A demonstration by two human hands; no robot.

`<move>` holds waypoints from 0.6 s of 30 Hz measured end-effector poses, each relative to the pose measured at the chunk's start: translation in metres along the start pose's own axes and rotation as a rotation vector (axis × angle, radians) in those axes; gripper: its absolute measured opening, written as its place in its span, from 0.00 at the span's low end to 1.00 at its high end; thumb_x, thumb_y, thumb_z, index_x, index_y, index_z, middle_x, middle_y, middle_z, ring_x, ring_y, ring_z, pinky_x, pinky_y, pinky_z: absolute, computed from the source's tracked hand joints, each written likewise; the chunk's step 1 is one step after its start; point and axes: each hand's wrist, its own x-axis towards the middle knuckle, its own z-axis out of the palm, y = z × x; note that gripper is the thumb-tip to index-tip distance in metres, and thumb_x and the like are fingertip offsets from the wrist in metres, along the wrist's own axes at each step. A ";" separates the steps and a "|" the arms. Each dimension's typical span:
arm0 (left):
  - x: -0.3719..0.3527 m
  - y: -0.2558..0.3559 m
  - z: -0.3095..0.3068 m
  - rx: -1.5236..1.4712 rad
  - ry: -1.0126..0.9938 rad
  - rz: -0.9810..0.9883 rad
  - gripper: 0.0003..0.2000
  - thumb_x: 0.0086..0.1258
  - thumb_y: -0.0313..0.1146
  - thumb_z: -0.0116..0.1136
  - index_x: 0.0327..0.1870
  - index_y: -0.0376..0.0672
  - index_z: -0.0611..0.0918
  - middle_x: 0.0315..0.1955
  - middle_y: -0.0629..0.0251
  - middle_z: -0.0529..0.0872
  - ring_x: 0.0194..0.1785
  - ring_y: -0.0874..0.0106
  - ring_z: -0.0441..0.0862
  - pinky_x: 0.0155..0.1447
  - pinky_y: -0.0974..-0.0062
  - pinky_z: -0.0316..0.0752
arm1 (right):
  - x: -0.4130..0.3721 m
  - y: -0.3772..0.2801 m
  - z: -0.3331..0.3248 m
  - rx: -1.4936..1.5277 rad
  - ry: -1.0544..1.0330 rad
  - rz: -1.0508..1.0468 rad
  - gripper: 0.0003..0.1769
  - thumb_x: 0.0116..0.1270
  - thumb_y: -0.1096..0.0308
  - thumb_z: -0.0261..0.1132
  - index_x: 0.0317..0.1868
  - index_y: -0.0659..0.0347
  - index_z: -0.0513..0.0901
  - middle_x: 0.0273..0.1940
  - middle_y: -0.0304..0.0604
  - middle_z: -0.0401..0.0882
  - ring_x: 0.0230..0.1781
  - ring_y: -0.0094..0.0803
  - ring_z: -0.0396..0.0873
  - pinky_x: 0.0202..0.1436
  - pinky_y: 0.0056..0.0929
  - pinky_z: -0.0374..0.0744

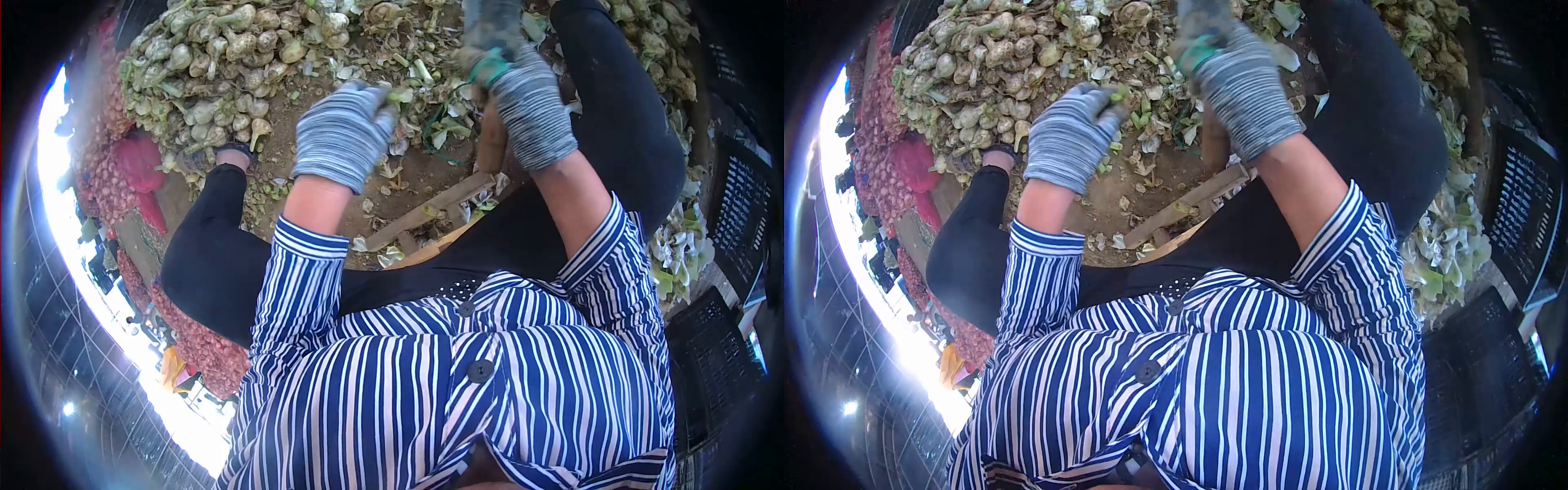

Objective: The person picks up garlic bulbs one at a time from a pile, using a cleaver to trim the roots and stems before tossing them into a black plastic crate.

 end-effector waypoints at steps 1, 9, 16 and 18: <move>0.000 -0.008 0.001 -0.100 0.033 -0.051 0.13 0.67 0.38 0.52 0.47 0.45 0.82 0.37 0.58 0.83 0.40 0.64 0.83 0.46 0.67 0.77 | 0.002 0.000 -0.001 0.056 0.092 -0.051 0.16 0.56 0.69 0.67 0.45 0.65 0.77 0.27 0.39 0.76 0.22 0.25 0.73 0.24 0.24 0.72; 0.006 -0.016 0.008 -1.785 0.102 -0.084 0.16 0.64 0.35 0.60 0.49 0.38 0.76 0.38 0.54 0.83 0.26 0.67 0.83 0.27 0.74 0.82 | -0.005 -0.027 0.007 -0.042 0.074 0.237 0.10 0.63 0.63 0.62 0.39 0.60 0.78 0.22 0.36 0.74 0.18 0.22 0.71 0.21 0.22 0.70; -0.010 0.021 0.014 -1.925 -0.219 -0.077 0.24 0.62 0.39 0.62 0.55 0.36 0.71 0.39 0.55 0.81 0.30 0.67 0.84 0.34 0.74 0.84 | -0.007 -0.020 0.003 0.091 -0.029 0.284 0.10 0.64 0.62 0.62 0.40 0.59 0.79 0.28 0.35 0.76 0.25 0.21 0.72 0.28 0.21 0.71; -0.013 0.025 0.013 -1.870 -0.243 -0.112 0.25 0.61 0.36 0.62 0.56 0.36 0.70 0.38 0.58 0.81 0.32 0.69 0.84 0.33 0.75 0.82 | -0.007 -0.021 0.002 0.129 -0.043 0.242 0.12 0.64 0.62 0.63 0.44 0.60 0.79 0.30 0.36 0.78 0.28 0.21 0.74 0.32 0.20 0.73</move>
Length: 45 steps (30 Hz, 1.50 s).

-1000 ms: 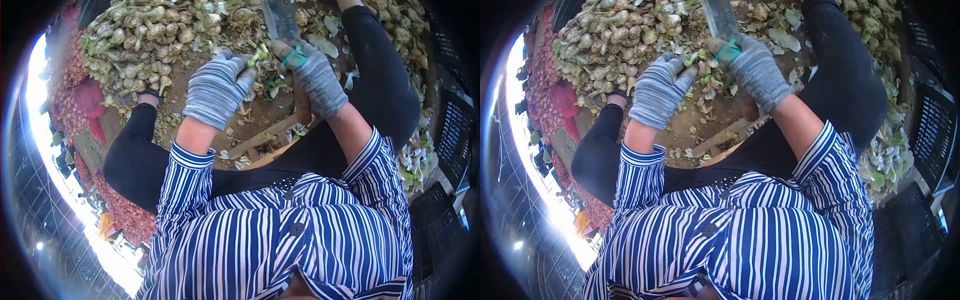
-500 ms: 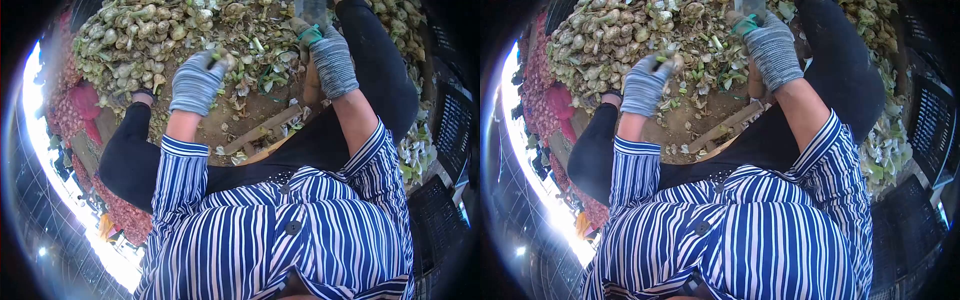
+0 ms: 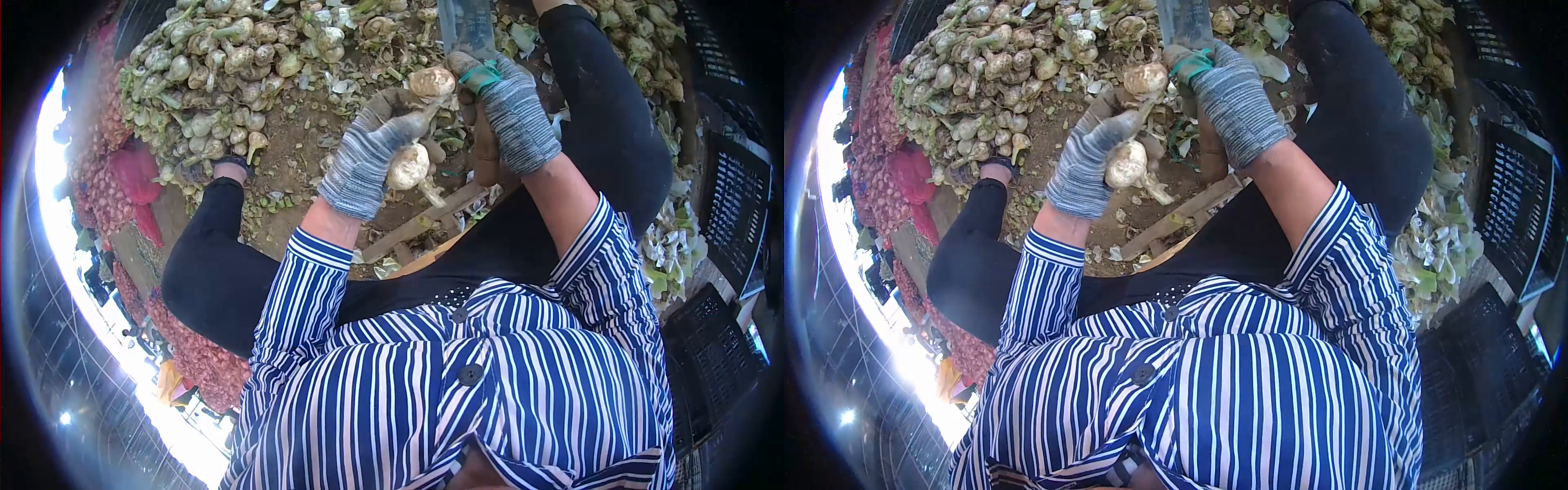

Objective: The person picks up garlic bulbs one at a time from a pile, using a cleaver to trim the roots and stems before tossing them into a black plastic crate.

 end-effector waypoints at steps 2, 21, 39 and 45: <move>0.000 0.001 -0.002 0.055 -0.050 -0.046 0.21 0.62 0.31 0.62 0.54 0.35 0.71 0.40 0.60 0.80 0.33 0.70 0.84 0.35 0.76 0.82 | -0.004 -0.005 0.002 -0.017 -0.026 -0.062 0.16 0.62 0.61 0.65 0.47 0.60 0.78 0.29 0.36 0.77 0.25 0.21 0.73 0.28 0.22 0.73; -0.003 0.004 -0.025 0.342 0.007 0.136 0.28 0.57 0.42 0.68 0.56 0.39 0.72 0.44 0.63 0.80 0.43 0.73 0.80 0.48 0.76 0.79 | -0.035 -0.031 0.008 -1.144 -0.099 -0.881 0.12 0.54 0.66 0.64 0.40 0.55 0.78 0.30 0.47 0.77 0.30 0.45 0.79 0.33 0.39 0.76; -0.023 -0.005 -0.052 0.829 -0.032 0.366 0.20 0.67 0.33 0.58 0.59 0.45 0.72 0.53 0.61 0.78 0.55 0.69 0.76 0.59 0.69 0.73 | -0.044 -0.030 0.010 -1.390 -0.132 -1.052 0.16 0.53 0.63 0.64 0.45 0.51 0.77 0.30 0.41 0.76 0.30 0.38 0.79 0.33 0.37 0.75; -0.025 0.026 -0.028 1.071 -0.031 0.343 0.20 0.64 0.33 0.61 0.56 0.41 0.73 0.48 0.63 0.79 0.52 0.71 0.77 0.55 0.72 0.75 | -0.028 -0.031 0.000 -1.348 -0.079 -1.035 0.15 0.55 0.65 0.63 0.44 0.52 0.77 0.31 0.43 0.77 0.32 0.39 0.79 0.35 0.39 0.76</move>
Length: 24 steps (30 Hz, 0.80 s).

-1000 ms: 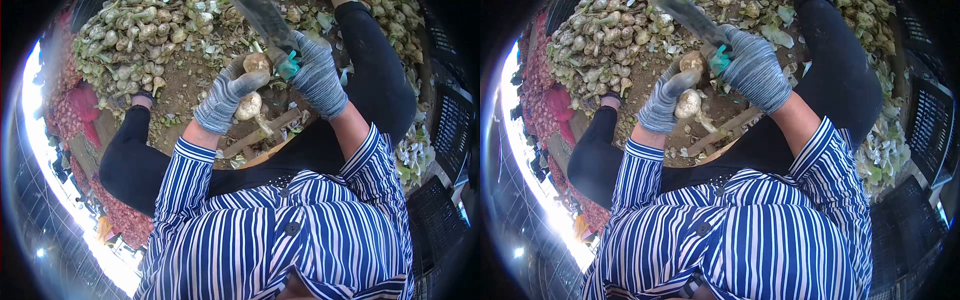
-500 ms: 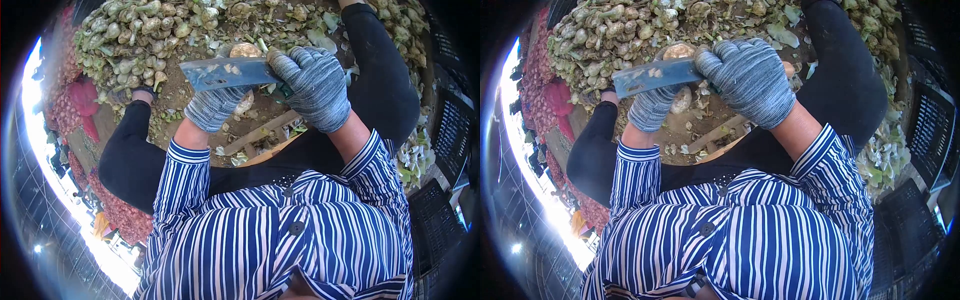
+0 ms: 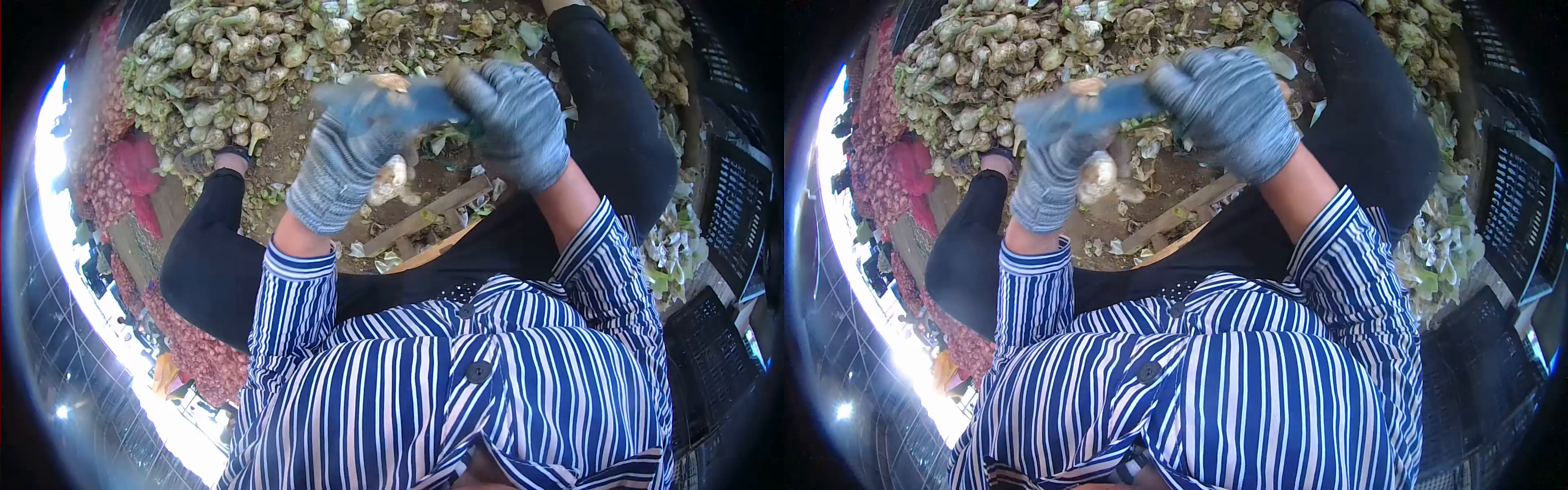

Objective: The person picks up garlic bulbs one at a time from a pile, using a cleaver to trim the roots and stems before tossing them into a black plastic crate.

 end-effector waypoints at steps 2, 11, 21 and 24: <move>0.001 0.032 -0.004 -0.303 0.059 -0.125 0.20 0.63 0.34 0.63 0.54 0.40 0.73 0.45 0.64 0.81 0.48 0.73 0.78 0.52 0.75 0.75 | 0.001 0.020 0.010 -0.012 -0.083 0.176 0.14 0.56 0.67 0.62 0.44 0.52 0.77 0.31 0.45 0.78 0.33 0.40 0.79 0.36 0.39 0.76; 0.005 -0.051 -0.010 -1.168 0.205 -0.379 0.23 0.56 0.47 0.68 0.45 0.42 0.77 0.31 0.68 0.80 0.29 0.76 0.78 0.33 0.78 0.77 | -0.011 0.026 0.047 0.790 0.352 0.817 0.12 0.60 0.73 0.57 0.45 0.62 0.77 0.25 0.44 0.76 0.24 0.32 0.75 0.28 0.32 0.72; 0.084 -0.039 -0.002 -1.240 0.492 -0.502 0.19 0.63 0.57 0.51 0.35 0.49 0.74 0.24 0.62 0.79 0.28 0.64 0.78 0.29 0.59 0.75 | -0.007 0.034 0.028 1.446 0.294 1.342 0.13 0.61 0.71 0.59 0.46 0.62 0.76 0.26 0.39 0.73 0.22 0.27 0.72 0.23 0.28 0.72; 0.132 0.014 -0.003 -1.280 0.397 -0.509 0.18 0.63 0.54 0.51 0.38 0.48 0.76 0.27 0.60 0.81 0.31 0.63 0.80 0.34 0.61 0.76 | -0.009 0.039 0.035 1.448 0.374 1.304 0.15 0.61 0.70 0.59 0.49 0.62 0.76 0.27 0.39 0.74 0.26 0.27 0.72 0.29 0.27 0.73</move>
